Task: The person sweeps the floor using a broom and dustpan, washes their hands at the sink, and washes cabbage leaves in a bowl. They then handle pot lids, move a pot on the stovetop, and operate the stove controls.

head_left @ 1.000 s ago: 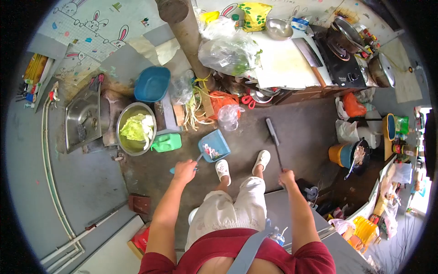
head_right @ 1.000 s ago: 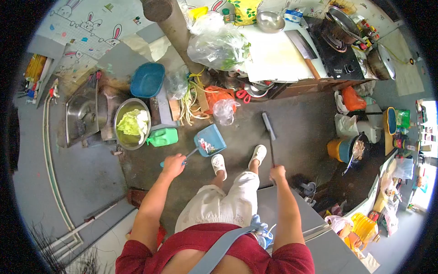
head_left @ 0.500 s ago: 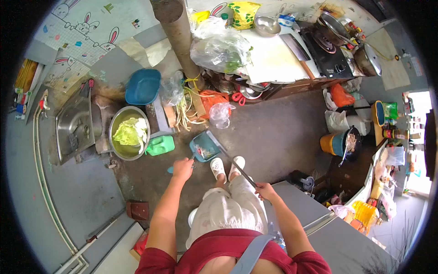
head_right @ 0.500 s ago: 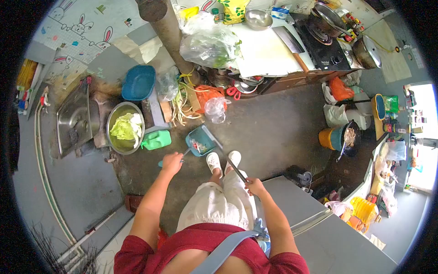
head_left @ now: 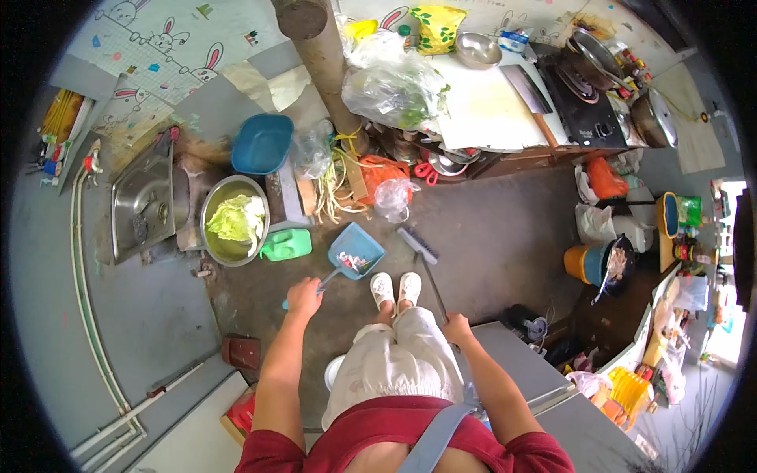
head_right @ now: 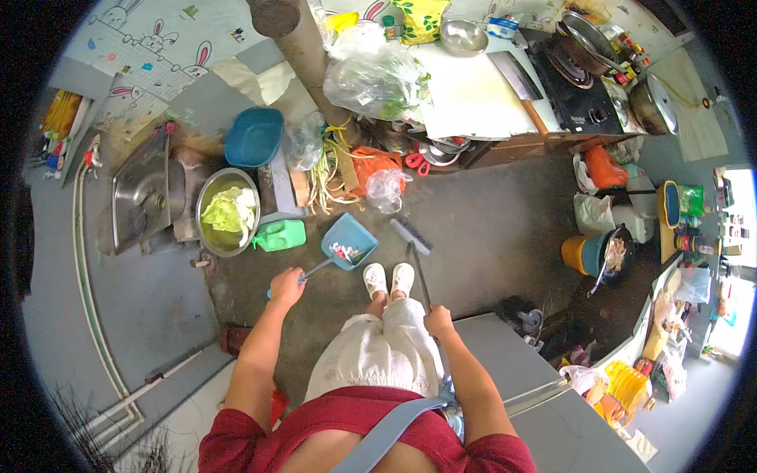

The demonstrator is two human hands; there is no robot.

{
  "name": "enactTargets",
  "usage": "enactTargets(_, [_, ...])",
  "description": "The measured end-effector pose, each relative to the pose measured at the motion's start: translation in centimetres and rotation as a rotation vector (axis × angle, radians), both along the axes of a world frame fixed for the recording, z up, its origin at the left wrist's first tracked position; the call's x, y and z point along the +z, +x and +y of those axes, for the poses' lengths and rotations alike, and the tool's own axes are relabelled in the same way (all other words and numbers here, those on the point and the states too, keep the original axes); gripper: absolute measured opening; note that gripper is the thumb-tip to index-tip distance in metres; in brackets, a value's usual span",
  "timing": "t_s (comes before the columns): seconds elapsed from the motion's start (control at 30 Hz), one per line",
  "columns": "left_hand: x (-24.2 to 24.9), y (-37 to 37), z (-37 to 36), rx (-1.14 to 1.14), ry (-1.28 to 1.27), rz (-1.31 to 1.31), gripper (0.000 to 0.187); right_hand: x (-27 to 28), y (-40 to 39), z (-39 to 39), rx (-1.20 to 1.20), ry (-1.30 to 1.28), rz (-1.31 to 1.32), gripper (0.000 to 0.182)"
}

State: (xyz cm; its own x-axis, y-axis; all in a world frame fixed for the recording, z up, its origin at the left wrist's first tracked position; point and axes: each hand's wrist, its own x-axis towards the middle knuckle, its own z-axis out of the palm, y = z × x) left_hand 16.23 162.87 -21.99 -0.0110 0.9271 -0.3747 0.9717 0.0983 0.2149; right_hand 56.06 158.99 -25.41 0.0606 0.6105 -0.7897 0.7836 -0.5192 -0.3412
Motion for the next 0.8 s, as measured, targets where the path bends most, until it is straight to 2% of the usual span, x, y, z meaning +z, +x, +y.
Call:
enactTargets(0.1, [0.3,-0.2,-1.1,0.114,-0.022,-0.028,0.016,2.4,0.6,1.9,-0.035,-0.081,0.14,0.023])
enactTargets(0.17, [0.8,-0.4,-1.6,0.16,-0.006,-0.014,0.016,1.8,1.1,2.6,-0.084,-0.123,0.216,0.023])
enactTargets(0.27, [0.8,-1.5,-2.1,0.178,0.019,0.009,0.016,-1.0,-0.1,3.0,0.096,0.132,0.215,0.025])
enactTargets(0.3, [0.6,-1.8,-2.2,0.173,0.027,0.013,0.015,1.0,-1.7,4.6,0.065,0.023,0.212,0.028])
enactTargets(0.4, [0.4,-2.8,-2.2,0.178,0.012,0.023,0.015,-0.2,-6.0,6.0,-0.034,0.018,0.18,0.029])
enactTargets(0.6, [-1.7,-5.3,-2.7,0.138,0.036,-0.016,0.014,-4.5,-12.3,2.8,0.313,0.129,0.003,0.03])
enactTargets(0.63, [-2.0,-5.8,-3.1,0.123,0.044,-0.029,0.015,-5.3,-12.3,1.4,0.281,0.121,0.066,0.03])
enactTargets(0.8, [-1.9,-9.2,-4.1,0.08,-0.024,-0.067,0.018,3.3,-13.7,1.4,0.096,-0.066,0.147,0.029])
